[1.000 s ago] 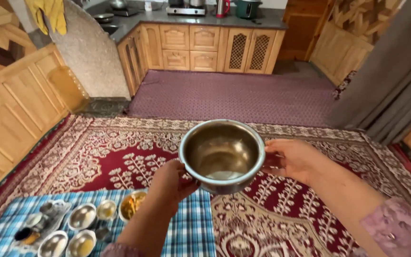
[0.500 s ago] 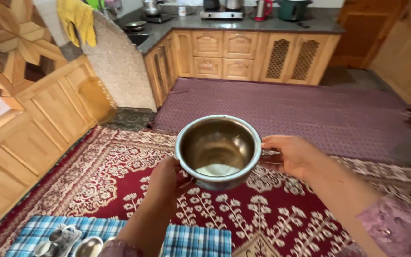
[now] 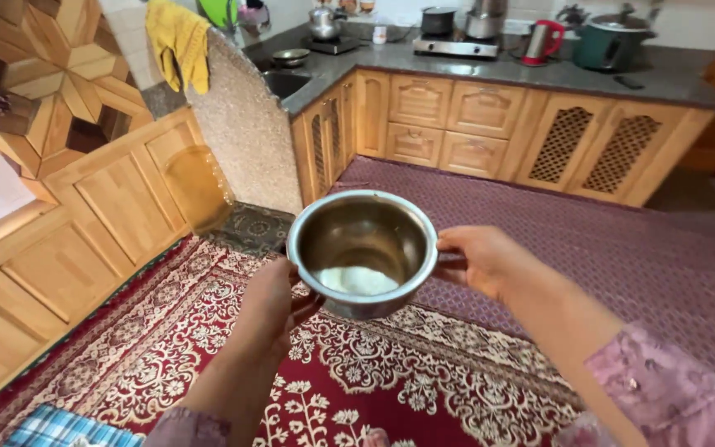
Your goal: Clearing used dishes, bowls, and glasses from a floor-level dining area and bringing them to the kitchen sink.
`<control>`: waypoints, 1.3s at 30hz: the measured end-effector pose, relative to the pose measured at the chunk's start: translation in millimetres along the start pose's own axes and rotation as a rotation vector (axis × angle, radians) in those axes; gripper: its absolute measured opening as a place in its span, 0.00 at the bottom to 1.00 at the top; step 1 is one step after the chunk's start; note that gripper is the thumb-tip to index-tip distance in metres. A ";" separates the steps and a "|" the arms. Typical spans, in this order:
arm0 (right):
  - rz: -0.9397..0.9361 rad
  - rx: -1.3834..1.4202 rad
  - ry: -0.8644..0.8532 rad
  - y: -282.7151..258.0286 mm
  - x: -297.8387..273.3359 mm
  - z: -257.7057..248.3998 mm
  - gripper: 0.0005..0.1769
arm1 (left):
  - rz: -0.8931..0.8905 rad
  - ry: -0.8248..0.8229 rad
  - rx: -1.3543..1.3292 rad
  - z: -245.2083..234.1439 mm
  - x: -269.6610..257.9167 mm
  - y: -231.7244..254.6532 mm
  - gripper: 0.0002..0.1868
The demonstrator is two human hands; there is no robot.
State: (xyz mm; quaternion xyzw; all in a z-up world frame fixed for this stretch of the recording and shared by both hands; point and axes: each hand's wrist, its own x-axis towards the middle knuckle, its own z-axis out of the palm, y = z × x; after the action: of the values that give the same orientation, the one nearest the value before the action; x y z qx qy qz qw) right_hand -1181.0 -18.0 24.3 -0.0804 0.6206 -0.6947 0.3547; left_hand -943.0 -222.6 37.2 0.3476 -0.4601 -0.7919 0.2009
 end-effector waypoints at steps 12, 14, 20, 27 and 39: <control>-0.003 -0.004 -0.062 -133.2 317.9 -15.2 0.08 | -0.021 0.050 -0.073 106.7 309.3 82.1 0.10; 0.006 0.017 -0.073 -149.3 364.4 -22.9 0.08 | -0.022 0.063 -0.063 132.5 343.2 99.2 0.09; 0.037 -0.024 -0.082 -201.9 510.1 -48.2 0.09 | -0.008 0.058 -0.095 191.1 497.0 112.2 0.10; 0.049 -0.072 -0.178 -284.7 734.0 -99.4 0.10 | 0.005 0.112 -0.141 291.7 662.0 161.9 0.11; 0.053 -0.015 -0.248 -395.6 1016.3 -74.0 0.09 | 0.116 0.212 -0.063 379.3 921.4 265.0 0.12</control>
State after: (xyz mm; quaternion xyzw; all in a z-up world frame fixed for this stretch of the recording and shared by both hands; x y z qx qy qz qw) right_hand -2124.8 -569.4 37.9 -0.1519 0.5788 -0.6652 0.4466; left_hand -1846.8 -718.4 57.4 0.3959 -0.4303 -0.7518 0.3047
